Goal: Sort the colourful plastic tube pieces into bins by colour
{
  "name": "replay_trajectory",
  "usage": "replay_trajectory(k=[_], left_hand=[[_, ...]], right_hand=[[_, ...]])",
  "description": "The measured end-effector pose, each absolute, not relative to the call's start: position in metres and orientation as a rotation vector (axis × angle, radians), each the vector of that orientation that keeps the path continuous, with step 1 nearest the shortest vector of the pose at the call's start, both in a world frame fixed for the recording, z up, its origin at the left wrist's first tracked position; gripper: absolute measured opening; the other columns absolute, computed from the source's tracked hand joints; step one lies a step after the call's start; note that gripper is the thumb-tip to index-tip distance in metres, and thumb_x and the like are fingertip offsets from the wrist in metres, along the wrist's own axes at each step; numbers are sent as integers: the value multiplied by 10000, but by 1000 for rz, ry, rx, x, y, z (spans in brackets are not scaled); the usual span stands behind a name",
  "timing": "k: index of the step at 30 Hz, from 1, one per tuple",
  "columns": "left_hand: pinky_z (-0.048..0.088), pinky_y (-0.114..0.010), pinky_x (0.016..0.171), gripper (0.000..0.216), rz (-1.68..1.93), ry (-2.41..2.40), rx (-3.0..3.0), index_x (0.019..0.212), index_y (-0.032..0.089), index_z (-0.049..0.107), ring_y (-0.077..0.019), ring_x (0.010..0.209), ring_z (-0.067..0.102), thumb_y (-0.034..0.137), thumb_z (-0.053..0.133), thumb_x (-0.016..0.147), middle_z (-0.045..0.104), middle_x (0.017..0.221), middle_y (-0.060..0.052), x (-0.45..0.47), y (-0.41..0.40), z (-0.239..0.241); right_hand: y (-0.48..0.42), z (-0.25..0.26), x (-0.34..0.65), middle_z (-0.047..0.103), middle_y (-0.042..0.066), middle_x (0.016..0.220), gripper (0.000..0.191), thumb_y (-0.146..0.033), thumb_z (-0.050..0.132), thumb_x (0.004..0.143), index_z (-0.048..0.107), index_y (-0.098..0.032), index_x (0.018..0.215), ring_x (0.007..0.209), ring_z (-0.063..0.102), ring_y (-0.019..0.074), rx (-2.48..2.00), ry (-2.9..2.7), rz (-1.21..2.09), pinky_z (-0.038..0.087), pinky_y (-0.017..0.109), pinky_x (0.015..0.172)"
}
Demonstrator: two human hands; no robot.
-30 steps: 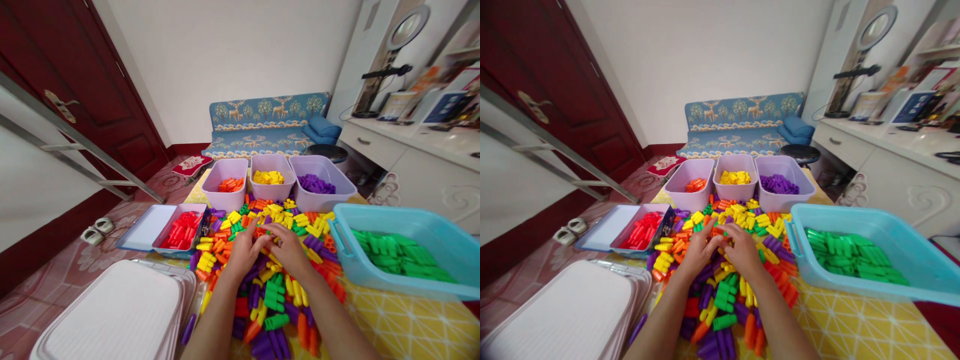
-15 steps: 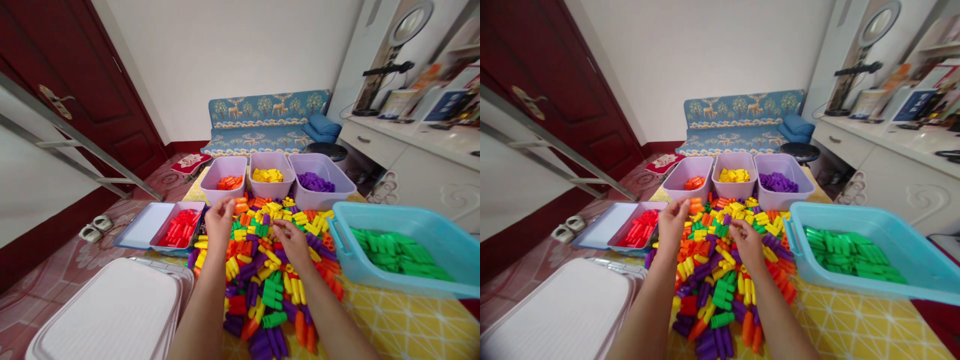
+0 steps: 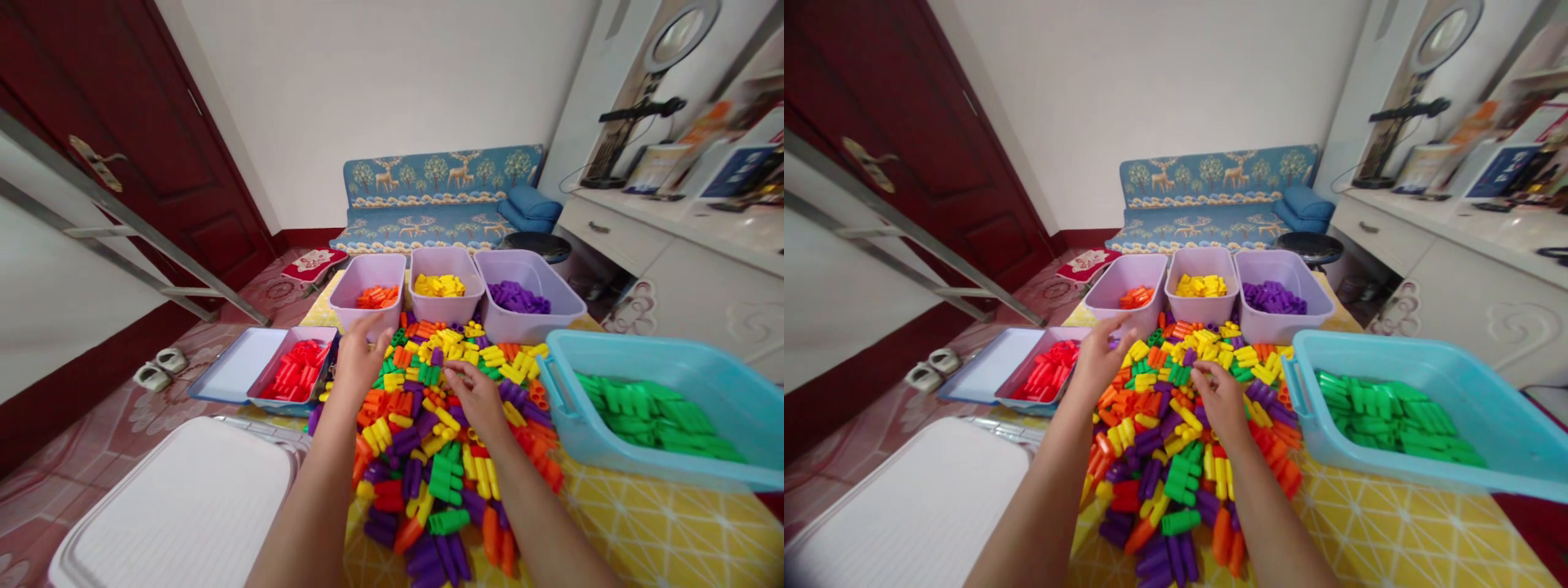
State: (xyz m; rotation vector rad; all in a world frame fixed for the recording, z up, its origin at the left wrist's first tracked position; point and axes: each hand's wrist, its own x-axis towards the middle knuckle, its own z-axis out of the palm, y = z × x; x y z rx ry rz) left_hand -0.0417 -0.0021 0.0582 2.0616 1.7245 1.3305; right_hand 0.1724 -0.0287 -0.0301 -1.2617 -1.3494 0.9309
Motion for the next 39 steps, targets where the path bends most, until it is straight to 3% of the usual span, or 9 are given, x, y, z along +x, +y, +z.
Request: replay_trajectory(k=[4,9,14,17,22,30,33,36,39], left_hand=[[426,-440,1013,527,767,1647,2110,1274,216,566,-282,1188,546,419,629,791,590,1271,-130,-42,-76,55],[313,-559,1078,1189,279,1640,2051,1456,334,292,-386,1395,262,405,876,422,253,1538,-144,-49,-142,47],[166,-687,1069,1328,172,1683,2037,1470,353,235,-465,1417,-34,387,893,317,41,1585,-125,-31,-160,17],[172,-664,1084,1240,312,1655,2089,1469,365,234,-447,1426,-29,405,864,402,9,1590,-93,-14,-150,3],[179,-690,1069,1121,522,1637,2125,1438,368,325,-461,1400,144,466,852,453,196,1560,-107,6,-122,-1],[252,-527,1131,873,851,1228,2166,1369,286,463,-339,1407,232,496,800,591,244,1535,-112,28,-70,11],[281,-481,1129,800,898,1069,2134,1353,281,483,-309,1385,302,461,785,634,320,1506,-110,34,-51,13],[331,-434,1107,616,1124,1110,2012,1354,254,478,-264,1339,391,415,659,788,447,1428,-107,35,-43,11],[395,-376,1048,341,1328,1405,1933,1217,230,596,-220,1197,527,289,473,905,597,1257,-88,25,-43,10]], right_hand=[[-30,-29,171,704,80,935,366,-487,567,809,646,-179,991,723,671,209,-1265,-1356,950,530,337,687],[-31,-27,170,708,79,931,357,-488,565,806,649,-180,965,723,675,210,-1281,-1367,940,532,339,692],[-30,-28,171,712,80,925,361,-498,571,801,653,-183,957,736,680,222,-1274,-1365,952,537,353,700],[-30,-29,171,714,77,920,362,-505,573,802,658,-189,957,741,679,227,-1271,-1359,945,539,363,709],[-31,-28,170,716,91,953,387,-509,556,819,671,-178,986,820,666,239,-1289,-1371,867,525,369,754],[-27,-26,180,700,99,1052,434,-547,470,864,671,-180,980,1025,621,264,-1293,-1310,727,468,404,915],[-23,-30,185,685,124,1082,481,-579,478,847,648,-168,1029,986,634,273,-1288,-1179,765,512,410,841],[-22,-33,185,683,131,1062,494,-565,535,821,614,-165,1099,924,650,262,-1285,-1130,779,526,409,814],[-23,-36,181,677,127,1081,455,-515,580,810,607,-169,1104,956,643,257,-1281,-1157,744,506,416,871]])
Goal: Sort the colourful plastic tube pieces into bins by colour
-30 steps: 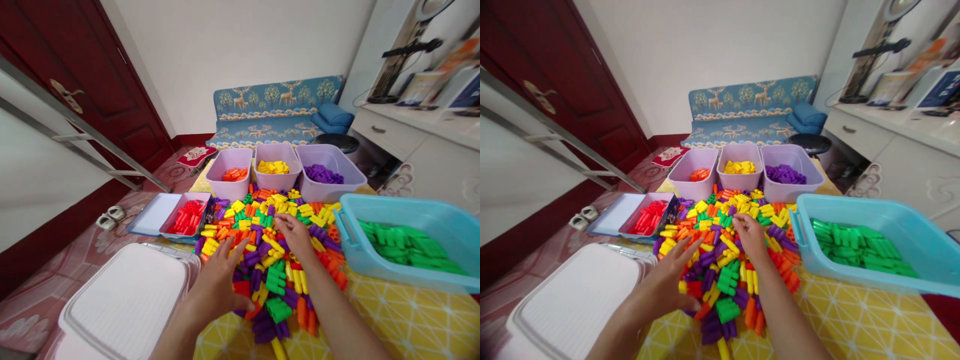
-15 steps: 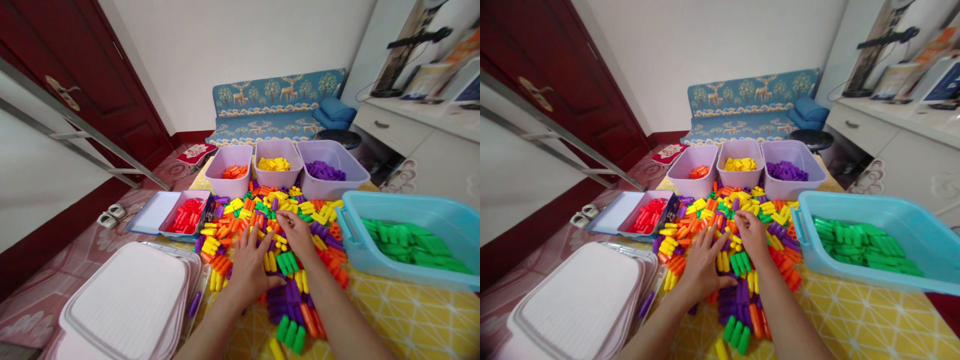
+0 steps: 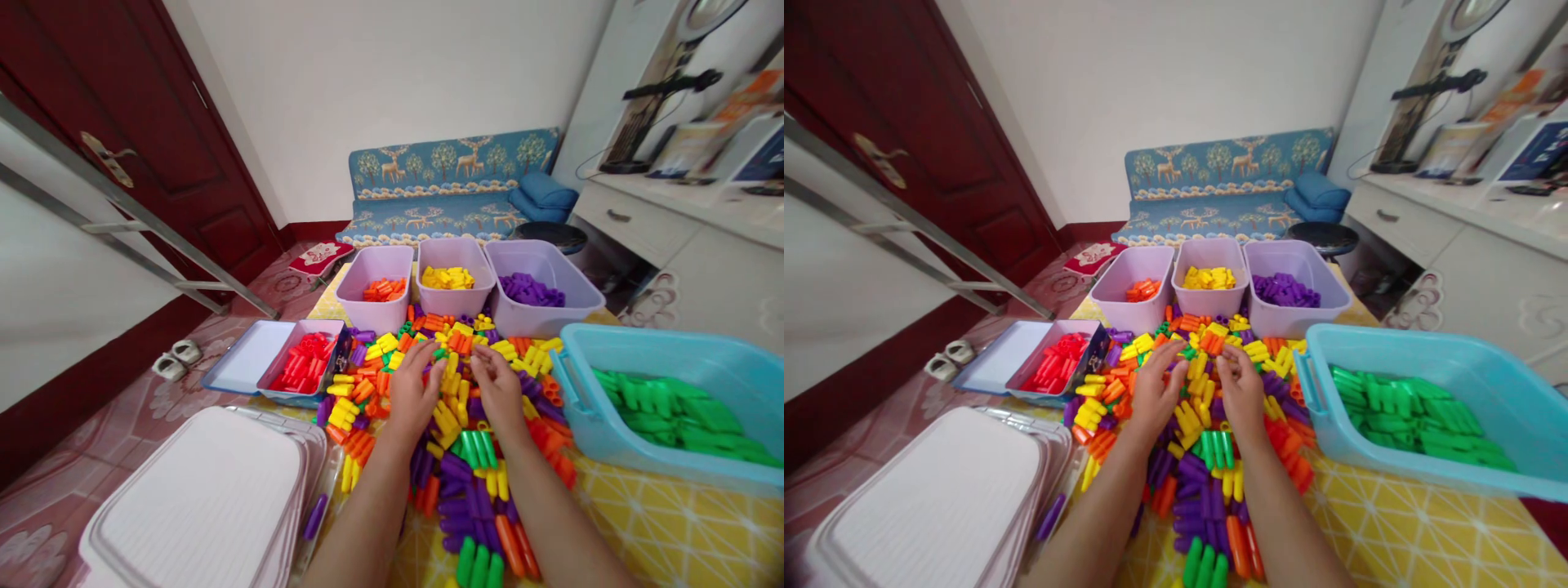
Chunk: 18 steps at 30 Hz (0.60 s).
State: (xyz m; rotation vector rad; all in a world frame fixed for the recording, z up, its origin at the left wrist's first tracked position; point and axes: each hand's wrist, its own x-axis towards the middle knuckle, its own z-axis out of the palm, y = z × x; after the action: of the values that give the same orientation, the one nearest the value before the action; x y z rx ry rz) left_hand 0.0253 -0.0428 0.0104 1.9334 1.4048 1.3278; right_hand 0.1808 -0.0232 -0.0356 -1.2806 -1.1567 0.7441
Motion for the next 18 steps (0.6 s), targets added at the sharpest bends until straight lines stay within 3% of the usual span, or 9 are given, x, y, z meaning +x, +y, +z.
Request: replay_trajectory(k=[4,9,14,18], left_hand=[[451,-385,945,325,1009,1891,1980,1043,221,680,-250,1050,581,119,477,811,676,1040,-85,-5,-46,16],[434,-385,967,489,535,1848,2160,1139,214,658,-277,1098,550,74,563,680,623,1135,-109,-26,-50,14],[462,-351,941,535,641,1703,2117,1222,198,591,-248,1067,595,50,532,711,619,1164,-115,-10,-49,-3],[467,-399,950,359,958,1595,1904,1157,166,616,-255,1054,618,146,498,819,665,1112,-127,-1,-44,-14]], right_hand=[[-23,-39,178,684,124,1072,412,-495,585,808,623,-179,1069,915,651,262,-1313,-1199,741,508,434,853],[-23,-40,178,692,118,1051,392,-481,567,819,629,-179,1062,890,655,256,-1322,-1238,718,510,426,833],[-25,-37,177,690,124,1035,400,-480,565,812,631,-165,1049,891,647,256,-1337,-1253,696,501,420,828],[-26,-35,176,694,120,1011,393,-481,560,814,637,-168,1039,868,647,252,-1331,-1264,690,506,417,807]])
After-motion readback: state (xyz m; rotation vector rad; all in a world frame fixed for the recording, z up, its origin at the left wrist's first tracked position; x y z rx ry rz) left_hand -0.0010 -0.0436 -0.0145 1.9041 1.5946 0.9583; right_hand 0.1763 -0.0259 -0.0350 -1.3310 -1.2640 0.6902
